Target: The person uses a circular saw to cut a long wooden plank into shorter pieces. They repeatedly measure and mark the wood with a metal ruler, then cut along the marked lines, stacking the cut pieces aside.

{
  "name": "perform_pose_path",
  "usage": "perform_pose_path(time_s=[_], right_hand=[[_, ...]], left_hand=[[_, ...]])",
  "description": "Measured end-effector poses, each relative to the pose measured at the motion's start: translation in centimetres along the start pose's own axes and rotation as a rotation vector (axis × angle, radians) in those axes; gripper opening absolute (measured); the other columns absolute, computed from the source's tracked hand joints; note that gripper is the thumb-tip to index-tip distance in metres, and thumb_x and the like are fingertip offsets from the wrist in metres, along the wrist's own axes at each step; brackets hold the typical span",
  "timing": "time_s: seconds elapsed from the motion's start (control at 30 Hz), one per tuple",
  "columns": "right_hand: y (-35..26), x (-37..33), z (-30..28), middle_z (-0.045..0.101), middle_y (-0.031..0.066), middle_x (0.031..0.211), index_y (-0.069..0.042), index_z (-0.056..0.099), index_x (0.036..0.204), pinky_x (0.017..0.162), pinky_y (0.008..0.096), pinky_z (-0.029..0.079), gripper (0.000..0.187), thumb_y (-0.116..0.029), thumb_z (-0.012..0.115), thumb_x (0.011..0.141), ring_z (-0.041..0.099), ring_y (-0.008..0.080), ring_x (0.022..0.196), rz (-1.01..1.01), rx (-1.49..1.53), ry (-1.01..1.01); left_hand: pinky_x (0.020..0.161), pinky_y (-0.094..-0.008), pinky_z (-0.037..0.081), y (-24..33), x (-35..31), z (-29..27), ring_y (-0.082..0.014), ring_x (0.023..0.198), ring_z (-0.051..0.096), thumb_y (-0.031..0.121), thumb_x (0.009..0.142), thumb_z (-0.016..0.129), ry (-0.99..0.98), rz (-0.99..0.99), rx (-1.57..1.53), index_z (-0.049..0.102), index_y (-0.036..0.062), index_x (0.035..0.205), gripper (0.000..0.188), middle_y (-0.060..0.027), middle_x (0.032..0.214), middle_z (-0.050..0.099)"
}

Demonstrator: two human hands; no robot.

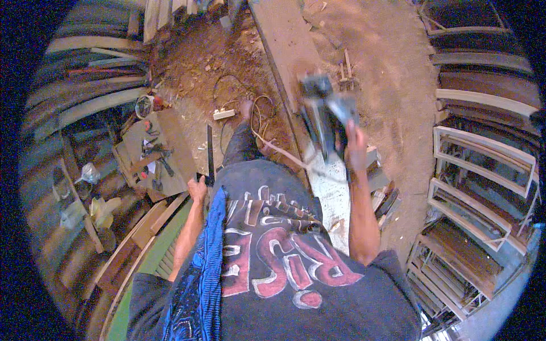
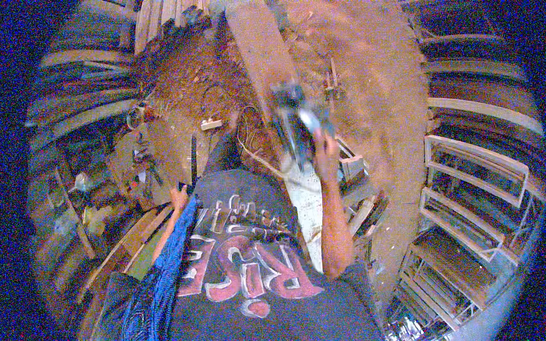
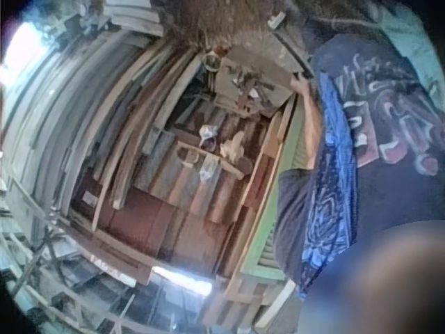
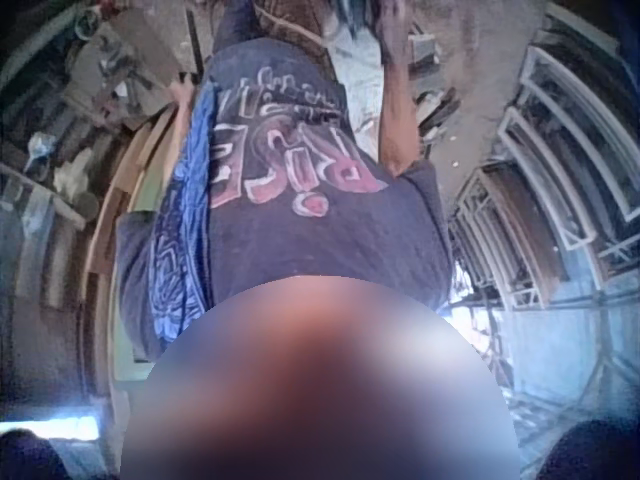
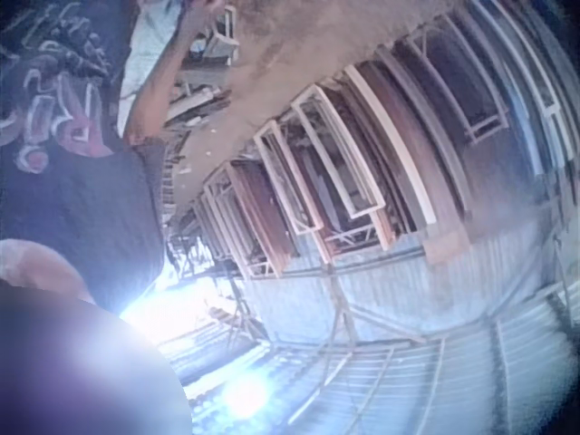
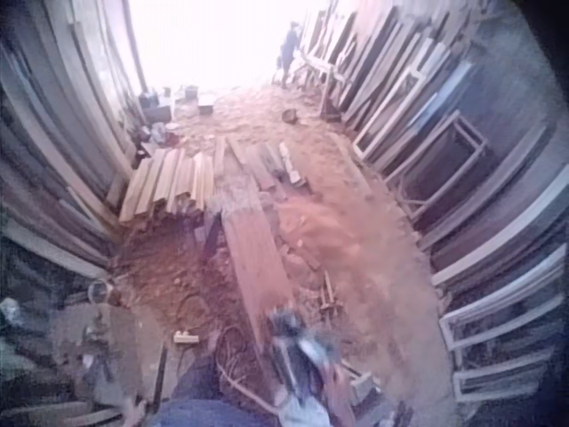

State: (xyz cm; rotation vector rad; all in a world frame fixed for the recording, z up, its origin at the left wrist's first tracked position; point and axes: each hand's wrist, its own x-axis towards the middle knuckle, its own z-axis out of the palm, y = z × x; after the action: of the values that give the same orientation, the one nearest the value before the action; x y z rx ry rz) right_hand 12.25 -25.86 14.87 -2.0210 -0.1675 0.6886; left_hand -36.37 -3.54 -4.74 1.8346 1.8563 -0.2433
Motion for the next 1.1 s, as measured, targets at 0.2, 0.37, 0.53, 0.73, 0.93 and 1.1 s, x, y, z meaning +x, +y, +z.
perform_pose_path(time_s=[0.2, 0.37, 0.53, 0.73, 0.93, 1.1], right_hand=[[4.7, -8.0, -2.9, 0.058, 0.0004, 0.071, -0.006, 0.057, 0.078, 0.056, 0.0236, 0.045, 0.048, -0.048, 0.054, 0.102, 0.052, 0.0073, 0.062, -0.088, 0.01, 0.046], [5.1, -7.9, -2.7, 0.053, -0.0014, 0.067, -0.008, 0.054, 0.071, 0.053, 0.0264, 0.043, 0.051, -0.05, 0.056, 0.1, 0.051, 0.0095, 0.059, -0.144, -0.122, 0.088], [7.8, -10.4, -4.0, 0.058, 0.0073, 0.065, 0.001, 0.063, 0.085, 0.055, 0.0363, 0.047, 0.054, -0.05, 0.053, 0.1, 0.055, 0.0181, 0.056, -0.074, -0.161, 0.168], [14.8, -12.4, -4.2, 0.06, 0.0146, 0.084, 0.001, 0.062, 0.087, 0.073, 0.0458, 0.049, 0.054, -0.05, 0.05, 0.1, 0.058, 0.028, 0.075, 0.167, 0.032, 0.148], [18.9, -11.3, -4.0, 0.054, 0.0126, 0.068, -0.001, 0.059, 0.081, 0.059, 0.0447, 0.042, 0.058, -0.054, 0.045, 0.099, 0.052, 0.0243, 0.06, -0.108, -0.178, 0.127], [19.0, -10.4, -3.3, 0.054, 0.0018, 0.06, -0.008, 0.054, 0.07, 0.042, 0.0281, 0.042, 0.05, -0.048, 0.05, 0.1, 0.049, 0.0121, 0.046, -0.141, -0.106, 0.132]], left_hand=[[0.088, -0.0513, 0.051, 1.7, 0.5, -1.4, -0.0446, 0.097, 0.067, 0.032, 0.081, 0.076, -0.15, 0.007, 0.01, 0.07, -0.0045, 0.1, 0.041, -0.0282, 0.1, 0.07], [0.084, -0.0502, 0.053, 5.3, 2.8, -3.2, -0.0424, 0.096, 0.069, 0.033, 0.082, 0.075, -0.081, 0.116, 0.115, 0.071, -0.0018, 0.1, 0.04, -0.0274, 0.1, 0.071], [0.087, -0.0501, 0.053, 8.2, 4.3, -3.3, -0.043, 0.098, 0.068, 0.029, 0.08, 0.072, 0.036, 0.121, -0.115, 0.069, -0.0011, 0.104, 0.038, -0.0273, 0.1, 0.07], [0.087, -0.0514, 0.052, 7.5, 4.6, -1.4, -0.0452, 0.099, 0.066, 0.02, 0.076, 0.067, 0.002, 0.119, -0.123, 0.068, -0.0027, 0.104, 0.037, -0.0287, 0.102, 0.069], [0.078, -0.0464, 0.053, 5.7, 4.7, -0.6, -0.0362, 0.088, 0.07, 0.013, 0.072, 0.065, -0.042, 0.029, -0.198, 0.069, -0.0026, 0.087, 0.022, -0.023, 0.088, 0.071], [0.076, -0.0422, 0.054, 7.8, 5.2, -1.7, -0.027, 0.086, 0.071, 0.011, 0.075, 0.07, 0.063, -0.04, -0.472, 0.068, -0.0006, 0.098, 0.026, -0.016, 0.09, 0.072]])
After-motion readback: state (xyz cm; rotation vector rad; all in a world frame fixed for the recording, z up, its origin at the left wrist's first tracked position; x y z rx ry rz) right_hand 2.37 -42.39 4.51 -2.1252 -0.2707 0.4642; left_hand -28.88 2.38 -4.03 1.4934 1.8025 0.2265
